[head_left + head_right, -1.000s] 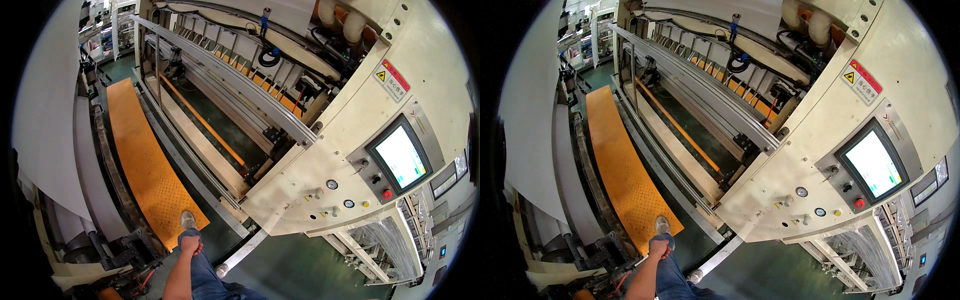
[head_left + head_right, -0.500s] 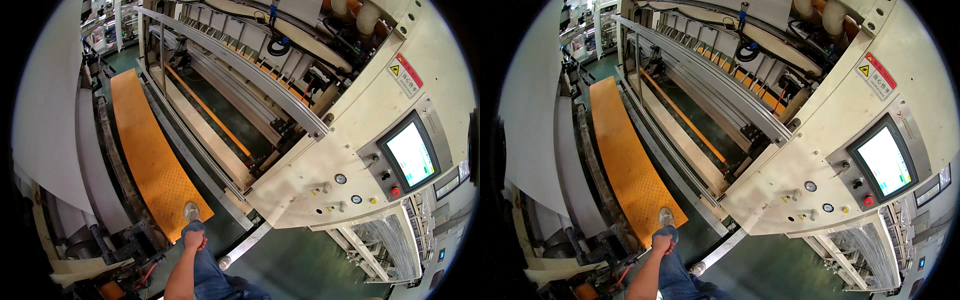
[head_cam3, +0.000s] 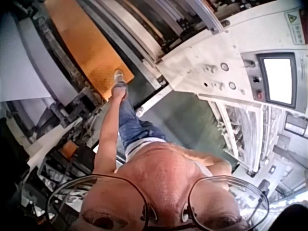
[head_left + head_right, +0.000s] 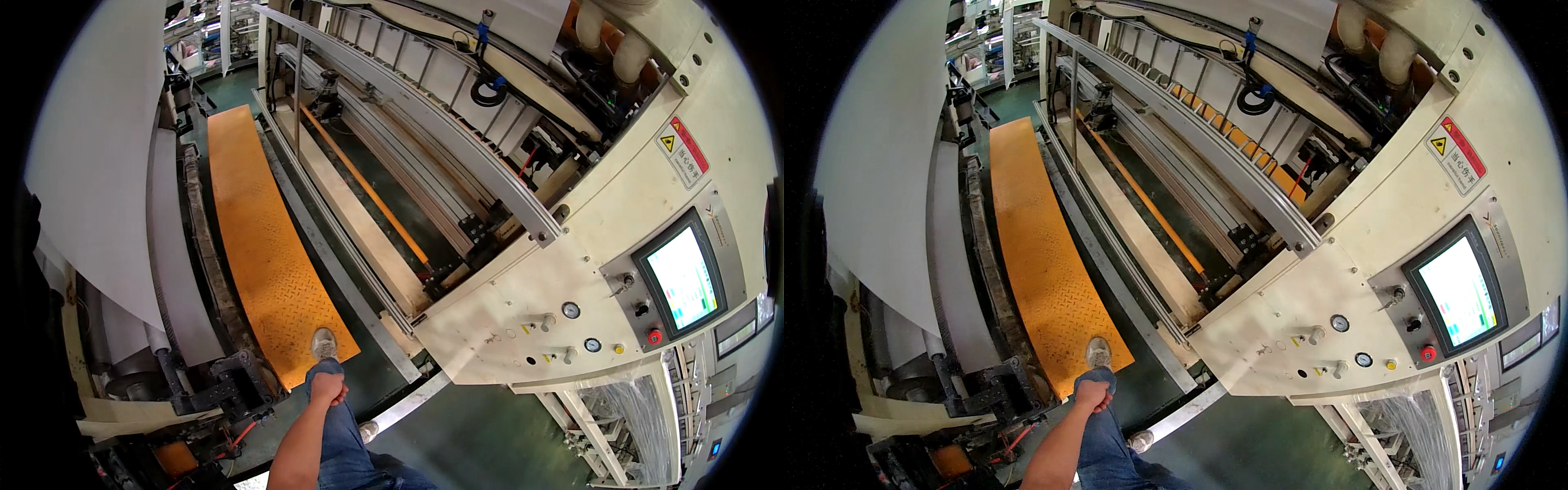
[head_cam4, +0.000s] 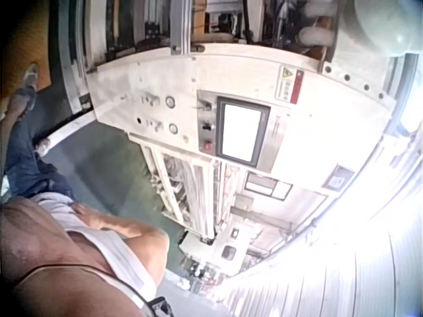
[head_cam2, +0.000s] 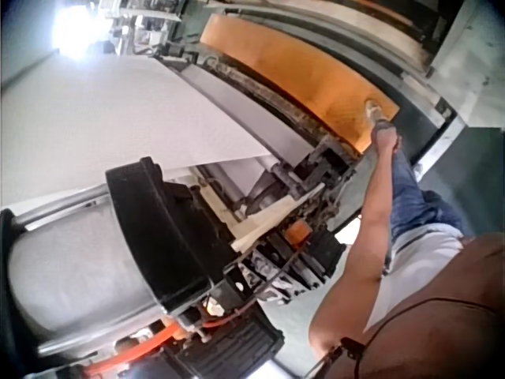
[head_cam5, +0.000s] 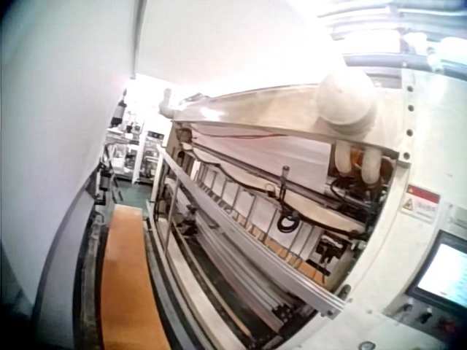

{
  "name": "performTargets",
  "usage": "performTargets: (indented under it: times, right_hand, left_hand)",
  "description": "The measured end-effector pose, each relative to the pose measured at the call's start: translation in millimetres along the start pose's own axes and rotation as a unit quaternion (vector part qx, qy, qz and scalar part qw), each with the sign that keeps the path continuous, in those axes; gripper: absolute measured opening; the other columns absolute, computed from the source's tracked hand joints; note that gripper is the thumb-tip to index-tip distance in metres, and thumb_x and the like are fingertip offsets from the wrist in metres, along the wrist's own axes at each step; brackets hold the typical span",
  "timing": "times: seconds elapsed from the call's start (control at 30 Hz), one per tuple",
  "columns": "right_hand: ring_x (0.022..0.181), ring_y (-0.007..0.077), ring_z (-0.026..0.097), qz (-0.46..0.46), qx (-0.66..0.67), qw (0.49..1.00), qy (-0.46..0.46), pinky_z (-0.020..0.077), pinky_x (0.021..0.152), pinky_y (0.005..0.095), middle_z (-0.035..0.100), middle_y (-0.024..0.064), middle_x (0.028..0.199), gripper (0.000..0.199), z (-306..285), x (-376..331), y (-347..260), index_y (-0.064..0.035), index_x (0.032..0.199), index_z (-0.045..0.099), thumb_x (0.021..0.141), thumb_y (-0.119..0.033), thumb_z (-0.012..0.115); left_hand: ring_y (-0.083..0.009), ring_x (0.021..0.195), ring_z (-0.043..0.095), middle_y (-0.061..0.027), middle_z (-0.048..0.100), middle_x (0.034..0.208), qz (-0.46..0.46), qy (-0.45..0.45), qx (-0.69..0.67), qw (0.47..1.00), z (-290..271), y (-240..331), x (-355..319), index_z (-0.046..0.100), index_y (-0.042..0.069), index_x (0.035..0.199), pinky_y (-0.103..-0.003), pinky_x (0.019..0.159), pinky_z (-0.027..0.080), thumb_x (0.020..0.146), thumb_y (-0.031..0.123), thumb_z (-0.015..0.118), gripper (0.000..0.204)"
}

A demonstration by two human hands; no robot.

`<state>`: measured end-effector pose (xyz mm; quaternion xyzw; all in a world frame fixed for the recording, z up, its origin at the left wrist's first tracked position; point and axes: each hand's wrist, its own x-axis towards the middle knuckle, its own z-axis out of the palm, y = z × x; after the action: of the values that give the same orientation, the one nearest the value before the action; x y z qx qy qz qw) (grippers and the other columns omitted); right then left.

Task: The person operates a large industrial textile machine, interacting with a touchscreen control panel and physical buttons. They retrieve a large white fabric sheet from a conveyor belt, carry it to the machine, and manually feed it into the processing unit, smoothing it out as it enters.

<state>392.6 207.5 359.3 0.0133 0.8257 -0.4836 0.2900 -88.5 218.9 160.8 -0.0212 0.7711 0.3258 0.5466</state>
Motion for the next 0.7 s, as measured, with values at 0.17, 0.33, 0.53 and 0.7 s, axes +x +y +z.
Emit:
performTargets:
  times: [0.17,0.33,0.53,0.7]
  right_hand:
    - [0.142,0.0492,0.029,0.007,0.009,1.000,-0.004,0.0250,0.119,0.0586,0.030,0.0359,0.151,0.058,-3.9,1.2,-3.6,0.0128,0.138,0.044,0.092,-0.022,0.051]
    - [0.141,0.0499,0.029,-0.013,0.020,0.999,0.023,0.0254,0.118,0.0594,0.030,0.0364,0.150,0.056,-2.5,0.9,-9.5,0.0132,0.136,0.044,0.093,-0.021,0.050]
    - [0.140,0.0507,0.031,-0.018,0.037,0.999,0.021,0.0266,0.117,0.0602,0.031,0.0368,0.149,0.057,3.1,2.5,-0.6,0.0132,0.137,0.044,0.092,-0.022,0.049]
    - [0.140,0.0505,0.031,-0.033,0.037,0.998,0.026,0.0270,0.116,0.0600,0.031,0.0366,0.149,0.057,-5.6,2.8,-6.3,0.0116,0.139,0.042,0.093,-0.022,0.046]
  left_hand:
    - [-0.0167,0.049,0.063,-0.0074,0.068,0.062,0.000,0.006,-0.005,1.000,-1.8,-2.9,-0.5,0.072,0.001,0.070,-0.032,0.046,0.051,0.092,0.031,0.059,0.039]
    - [-0.0167,0.048,0.062,-0.0075,0.066,0.061,-0.001,0.008,-0.018,1.000,-3.9,0.6,-10.2,0.071,0.001,0.069,-0.032,0.044,0.049,0.091,0.030,0.060,0.038]
    - [-0.0167,0.048,0.061,-0.0075,0.066,0.061,0.002,0.008,-0.020,1.000,-3.6,-1.6,-10.6,0.070,0.000,0.068,-0.032,0.043,0.048,0.091,0.029,0.062,0.038]
    - [-0.0168,0.047,0.061,-0.0075,0.066,0.060,-0.013,0.015,-0.019,1.000,-5.4,4.1,-16.4,0.069,0.000,0.068,-0.032,0.043,0.047,0.093,0.031,0.062,0.041]
